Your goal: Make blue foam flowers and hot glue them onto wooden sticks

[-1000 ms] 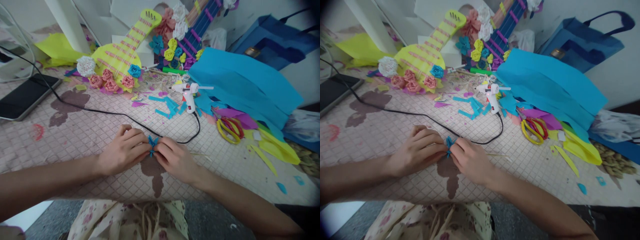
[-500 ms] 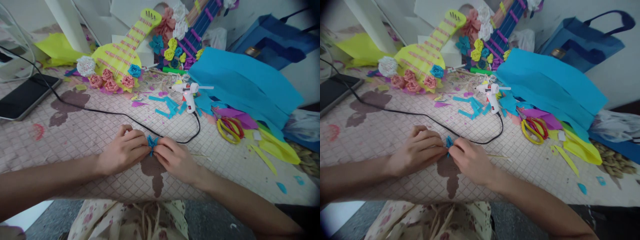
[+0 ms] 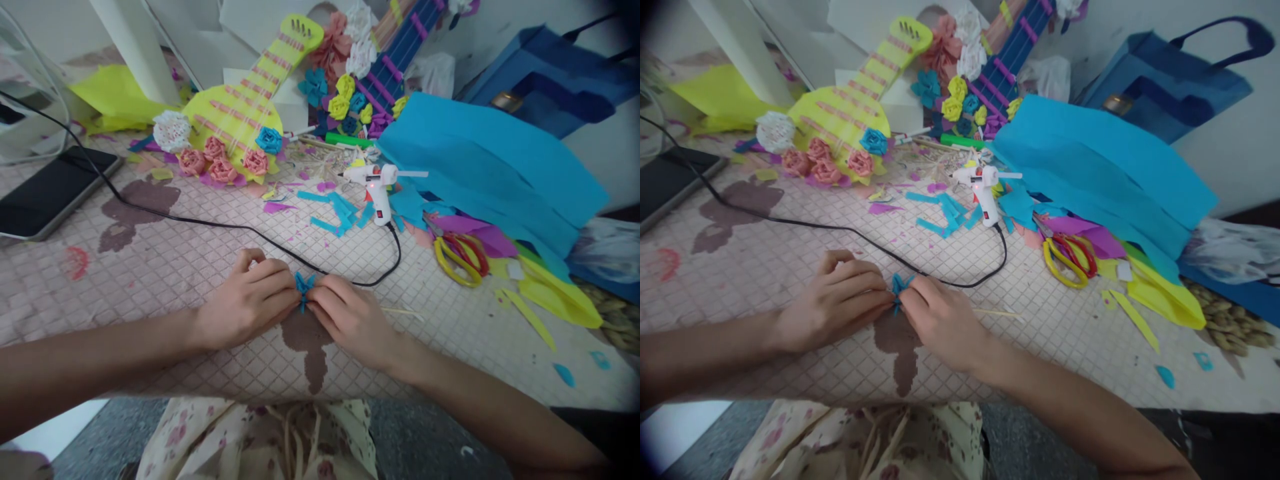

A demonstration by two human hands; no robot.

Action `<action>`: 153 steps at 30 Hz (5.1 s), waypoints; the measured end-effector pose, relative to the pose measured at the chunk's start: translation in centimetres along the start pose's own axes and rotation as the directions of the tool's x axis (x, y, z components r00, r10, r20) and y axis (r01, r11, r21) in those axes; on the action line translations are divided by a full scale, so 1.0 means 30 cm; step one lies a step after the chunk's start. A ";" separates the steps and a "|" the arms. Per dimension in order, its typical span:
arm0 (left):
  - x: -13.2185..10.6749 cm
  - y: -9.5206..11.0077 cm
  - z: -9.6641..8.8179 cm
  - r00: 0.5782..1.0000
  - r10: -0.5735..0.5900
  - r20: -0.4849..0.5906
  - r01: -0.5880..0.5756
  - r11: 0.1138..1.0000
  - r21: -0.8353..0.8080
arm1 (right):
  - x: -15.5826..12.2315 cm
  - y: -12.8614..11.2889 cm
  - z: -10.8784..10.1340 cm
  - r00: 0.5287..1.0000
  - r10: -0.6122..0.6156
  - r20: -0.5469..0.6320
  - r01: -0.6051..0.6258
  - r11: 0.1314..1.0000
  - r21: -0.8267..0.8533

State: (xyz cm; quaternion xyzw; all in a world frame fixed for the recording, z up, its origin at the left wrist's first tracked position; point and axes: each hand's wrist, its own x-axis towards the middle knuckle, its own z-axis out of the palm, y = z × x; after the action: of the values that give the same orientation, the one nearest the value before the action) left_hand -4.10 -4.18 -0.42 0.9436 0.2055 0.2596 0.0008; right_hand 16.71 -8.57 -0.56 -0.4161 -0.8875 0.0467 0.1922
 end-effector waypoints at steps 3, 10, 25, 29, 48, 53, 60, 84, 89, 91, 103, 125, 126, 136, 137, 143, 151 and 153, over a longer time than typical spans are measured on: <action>0.001 0.002 0.000 1.000 -0.012 -0.004 0.012 1.000 0.015 | -0.003 0.002 0.002 1.000 0.003 -0.007 -0.003 1.000 0.019; -0.003 0.003 0.006 0.998 -0.052 -0.040 0.053 0.999 0.002 | -0.002 0.006 0.008 0.999 -0.050 -0.014 0.048 0.995 -0.083; 0.006 0.008 -0.005 1.000 -0.019 -0.019 0.019 0.999 0.047 | 0.002 0.006 0.001 0.999 -0.026 -0.022 0.026 1.000 0.002; 0.007 0.010 -0.001 0.998 -0.053 -0.018 0.054 0.997 0.048 | 0.000 0.009 0.007 0.999 -0.041 -0.006 0.041 0.998 -0.050; -0.001 0.006 0.012 0.995 -0.097 0.005 0.097 0.995 0.026 | 0.001 0.035 -0.055 0.969 0.156 0.192 -0.192 0.964 0.182; -0.003 0.006 0.013 0.996 -0.090 -0.005 0.090 0.996 0.001 | -0.006 0.059 -0.089 0.946 0.130 0.296 -0.204 0.950 0.235; 0.011 0.011 0.006 0.997 -0.073 -0.006 0.072 0.997 -0.020 | -0.069 0.098 -0.141 0.935 0.159 0.317 -0.238 0.944 0.230; 0.010 0.005 0.004 0.998 -0.047 -0.033 0.047 0.999 -0.019 | -0.039 0.476 -0.183 0.848 0.477 -0.230 -0.515 0.844 -0.149; 0.011 0.007 -0.001 0.999 -0.048 -0.021 0.047 0.999 -0.020 | 0.137 0.538 -0.151 0.835 0.498 -0.234 -0.521 0.852 -0.049; 0.009 0.007 -0.002 0.999 -0.048 -0.015 0.048 0.999 -0.020 | 0.191 0.552 -0.135 0.825 0.530 -0.197 -0.547 0.837 -0.037; 0.004 0.005 -0.007 0.998 -0.056 0.029 0.057 0.998 -0.017 | 0.170 0.483 -0.146 0.764 0.604 -0.229 -0.499 0.777 0.384; -0.003 0.009 -0.013 0.998 -0.032 0.056 0.032 0.999 0.000 | 0.006 0.263 -0.255 0.872 -0.023 0.489 -0.227 0.867 0.444; -0.004 0.008 -0.013 0.998 -0.033 0.056 0.032 0.999 0.001 | 0.007 0.260 -0.256 0.863 -0.026 0.504 -0.231 0.867 0.442; -0.004 0.010 -0.011 0.998 -0.036 0.054 0.035 0.999 0.009 | 0.018 0.244 -0.246 0.834 -0.043 0.551 -0.242 0.868 0.433; -0.004 0.010 -0.010 0.998 -0.032 0.052 0.032 0.999 0.008 | 0.017 0.243 -0.245 0.833 -0.038 0.552 -0.244 0.870 0.428; -0.004 0.008 -0.011 0.999 -0.025 0.048 0.024 1.000 0.008 | 0.017 0.240 -0.243 0.837 -0.025 0.546 -0.246 0.875 0.416; 0.007 0.006 -0.016 0.998 -0.026 0.051 0.027 1.000 -0.007 | 0.013 0.245 -0.235 0.835 -0.029 0.549 -0.240 0.879 0.412; 0.006 0.006 -0.012 0.998 -0.027 0.049 0.027 1.000 -0.005 | 0.012 0.245 -0.235 0.840 -0.030 0.542 -0.239 0.877 0.418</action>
State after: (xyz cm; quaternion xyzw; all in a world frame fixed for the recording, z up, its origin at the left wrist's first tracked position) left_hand -4.08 -4.30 -0.01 0.9467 0.2176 0.2371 0.0118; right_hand 24.48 -4.09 4.26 -0.3766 -0.8423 0.3843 0.0303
